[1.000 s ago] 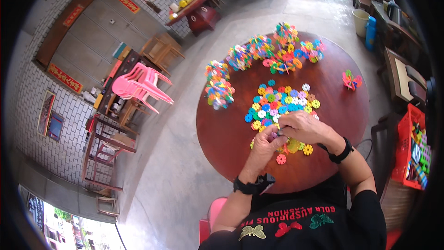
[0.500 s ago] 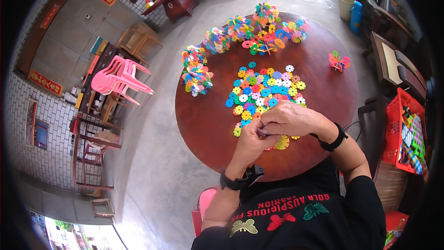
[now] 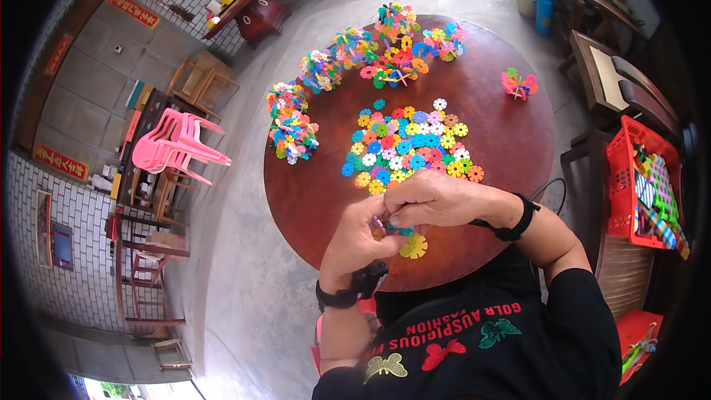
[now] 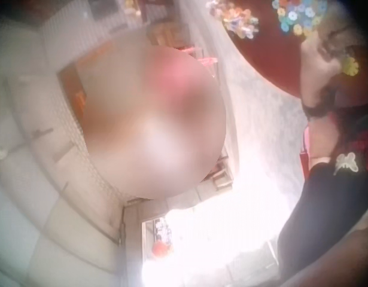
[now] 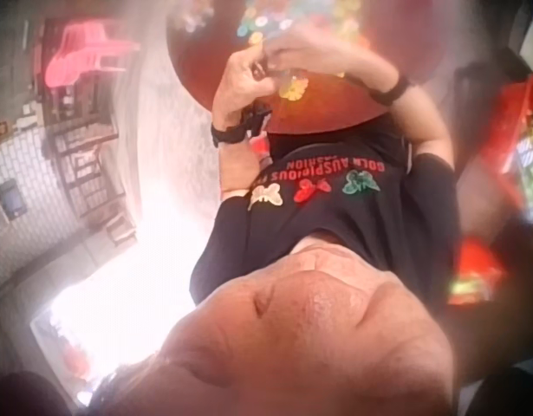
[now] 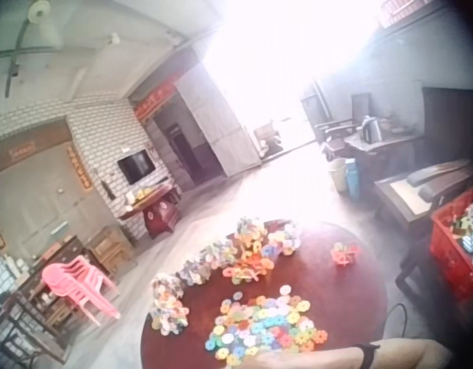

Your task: Assembling colorful snowflake-shaped interlocking plastic toy pieces into a larger structure.

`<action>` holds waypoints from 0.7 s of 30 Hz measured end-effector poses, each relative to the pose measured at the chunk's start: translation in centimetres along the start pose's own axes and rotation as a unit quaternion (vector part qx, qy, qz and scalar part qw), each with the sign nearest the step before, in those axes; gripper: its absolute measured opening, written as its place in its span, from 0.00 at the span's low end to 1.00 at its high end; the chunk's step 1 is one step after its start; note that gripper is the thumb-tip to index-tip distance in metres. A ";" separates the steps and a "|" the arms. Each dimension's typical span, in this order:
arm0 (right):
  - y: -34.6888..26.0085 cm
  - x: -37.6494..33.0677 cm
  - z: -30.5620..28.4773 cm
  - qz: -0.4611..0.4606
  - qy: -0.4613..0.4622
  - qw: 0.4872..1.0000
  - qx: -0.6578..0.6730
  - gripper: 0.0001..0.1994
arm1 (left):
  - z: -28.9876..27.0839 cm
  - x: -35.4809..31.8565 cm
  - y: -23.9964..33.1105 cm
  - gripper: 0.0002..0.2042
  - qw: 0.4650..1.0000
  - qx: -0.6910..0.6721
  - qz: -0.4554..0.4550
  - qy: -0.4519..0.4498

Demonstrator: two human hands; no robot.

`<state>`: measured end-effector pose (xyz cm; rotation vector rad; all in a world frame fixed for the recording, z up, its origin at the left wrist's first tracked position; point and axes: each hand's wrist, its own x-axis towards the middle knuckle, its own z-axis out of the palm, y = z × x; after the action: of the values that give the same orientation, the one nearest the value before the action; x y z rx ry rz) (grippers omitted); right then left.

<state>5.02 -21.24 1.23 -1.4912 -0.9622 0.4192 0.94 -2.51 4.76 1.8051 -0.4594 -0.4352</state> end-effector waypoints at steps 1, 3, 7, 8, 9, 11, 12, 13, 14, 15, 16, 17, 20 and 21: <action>-0.3 -0.1 0.0 0.000 -0.003 1.000 0.002 0.07 | 0.0 -0.1 0.1 0.12 1.000 -0.001 -0.001 0.003; -1.0 -0.1 0.1 0.053 0.028 0.996 0.070 0.07 | -0.3 -0.3 -1.3 0.15 0.999 -0.018 0.026 0.023; -1.4 0.0 -2.0 0.095 0.111 0.988 0.051 0.09 | 1.6 1.2 -2.8 0.27 0.965 -0.095 0.134 0.202; -1.2 -0.1 -2.5 0.093 0.114 0.988 0.040 0.09 | 1.4 1.3 -2.9 0.33 0.971 -0.064 0.108 0.203; -1.0 -0.1 -2.9 0.090 0.119 0.988 0.026 0.09 | 1.7 1.4 -2.6 0.33 0.971 -0.064 0.104 0.206; -1.0 0.1 -2.8 0.102 0.100 0.990 0.001 0.10 | 2.8 1.8 -2.1 0.32 0.973 -0.089 0.080 0.197; -0.3 0.2 -2.6 0.085 0.103 0.991 0.012 0.10 | 3.2 2.1 -2.1 0.30 0.973 -0.085 0.094 0.192; 0.0 0.3 -2.4 0.067 0.106 0.992 0.023 0.10 | 3.2 2.2 -2.2 0.30 0.973 -0.085 0.091 0.193; 0.0 0.3 -2.4 0.069 0.105 0.992 0.026 0.10 | 3.2 2.4 -2.5 0.29 0.975 -0.100 0.075 0.186; 0.0 0.4 -2.3 0.072 0.106 0.992 0.012 0.10 | 3.1 2.5 -2.9 0.27 0.975 -0.116 0.058 0.180; 0.1 0.4 -2.3 0.075 0.107 0.991 -0.002 0.11 | 2.7 2.7 -3.6 0.24 0.976 -0.036 0.087 0.197; 0.4 0.5 -2.4 0.077 0.106 0.991 0.000 0.11 | 2.7 2.6 -3.8 0.24 0.976 -0.037 0.084 0.198; 0.2 0.4 -2.4 0.068 0.026 0.997 -0.040 0.14 | 2.7 2.5 -3.7 0.20 0.976 -0.089 0.052 0.190; -0.2 0.4 -2.3 0.069 0.025 0.997 -0.038 0.14 | 2.6 2.4 -4.0 0.18 0.977 -0.115 0.063 0.170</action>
<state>6.86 -22.44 1.98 -1.6361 -0.8472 0.4464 1.99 -4.79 0.11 1.5754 -0.2703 -0.0816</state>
